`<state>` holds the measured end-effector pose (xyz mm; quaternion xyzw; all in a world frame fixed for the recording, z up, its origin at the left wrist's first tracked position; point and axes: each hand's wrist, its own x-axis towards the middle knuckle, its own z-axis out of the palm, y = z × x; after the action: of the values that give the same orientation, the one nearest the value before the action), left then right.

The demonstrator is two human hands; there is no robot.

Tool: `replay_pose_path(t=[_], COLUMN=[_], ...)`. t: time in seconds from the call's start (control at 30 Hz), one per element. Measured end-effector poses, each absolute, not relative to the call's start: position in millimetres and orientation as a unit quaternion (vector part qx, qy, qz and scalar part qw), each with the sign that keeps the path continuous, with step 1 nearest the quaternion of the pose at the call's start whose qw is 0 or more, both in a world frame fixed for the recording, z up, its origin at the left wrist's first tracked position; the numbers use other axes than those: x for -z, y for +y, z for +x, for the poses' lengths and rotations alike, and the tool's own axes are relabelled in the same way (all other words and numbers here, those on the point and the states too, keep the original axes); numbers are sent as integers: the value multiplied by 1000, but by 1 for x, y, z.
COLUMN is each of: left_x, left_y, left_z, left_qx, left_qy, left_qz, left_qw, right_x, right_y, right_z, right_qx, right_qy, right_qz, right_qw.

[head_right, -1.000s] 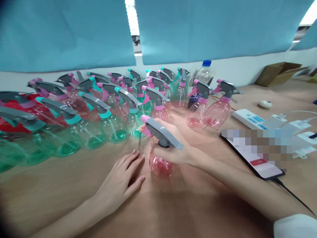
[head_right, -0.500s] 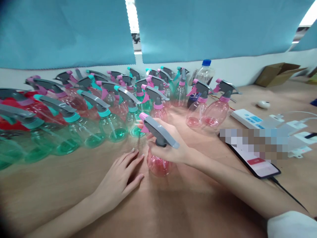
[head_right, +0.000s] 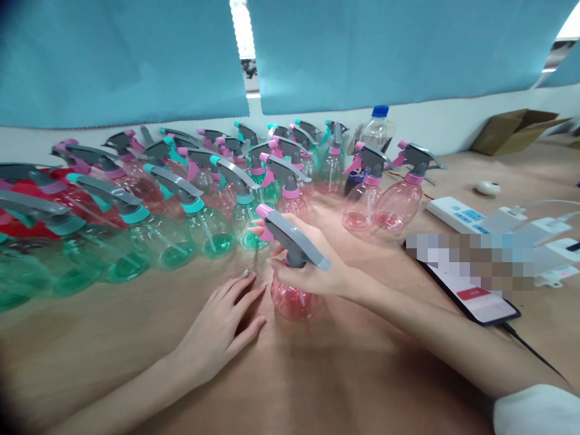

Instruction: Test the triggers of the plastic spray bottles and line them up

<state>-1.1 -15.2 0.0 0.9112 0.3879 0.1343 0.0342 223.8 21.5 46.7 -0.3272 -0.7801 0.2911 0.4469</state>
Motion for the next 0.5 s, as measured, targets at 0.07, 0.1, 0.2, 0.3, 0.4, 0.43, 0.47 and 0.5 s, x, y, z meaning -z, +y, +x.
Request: replay_pose_path(t=[0.07, 0.1, 0.2, 0.3, 0.4, 0.43, 0.47, 0.5], left_x=[0, -1, -1, -1, -1, -1, 0, 0], left_y=[-15, -15, -15, -15, -16, -16, -15, -15], left_z=[-1, -1, -1, -1, -1, -1, -1, -1], left_qx=[-132, -130, -125, -127, -126, -124, -124, -124], left_qy=[386, 386, 389, 391, 391, 391, 390, 390], left_qz=[912, 912, 912, 911, 911, 911, 912, 912], left_qw=[37, 37, 36, 35, 35, 35, 34, 33], right_x=[-47, -47, -49, -52, -55, -56, -57, -58], right_y=[22, 21, 21, 20, 19, 18, 18, 17], right_z=[224, 224, 224, 222, 221, 221, 220, 221], right_qx=[-308, -314, -318, -314, -322, -326, -329, -331], right_qy=[-768, -764, -761, -754, -743, -741, -740, -740], right_qz=[-320, -318, -319, -332, -339, -338, -338, -339], right_qw=[462, 465, 466, 471, 479, 479, 479, 478])
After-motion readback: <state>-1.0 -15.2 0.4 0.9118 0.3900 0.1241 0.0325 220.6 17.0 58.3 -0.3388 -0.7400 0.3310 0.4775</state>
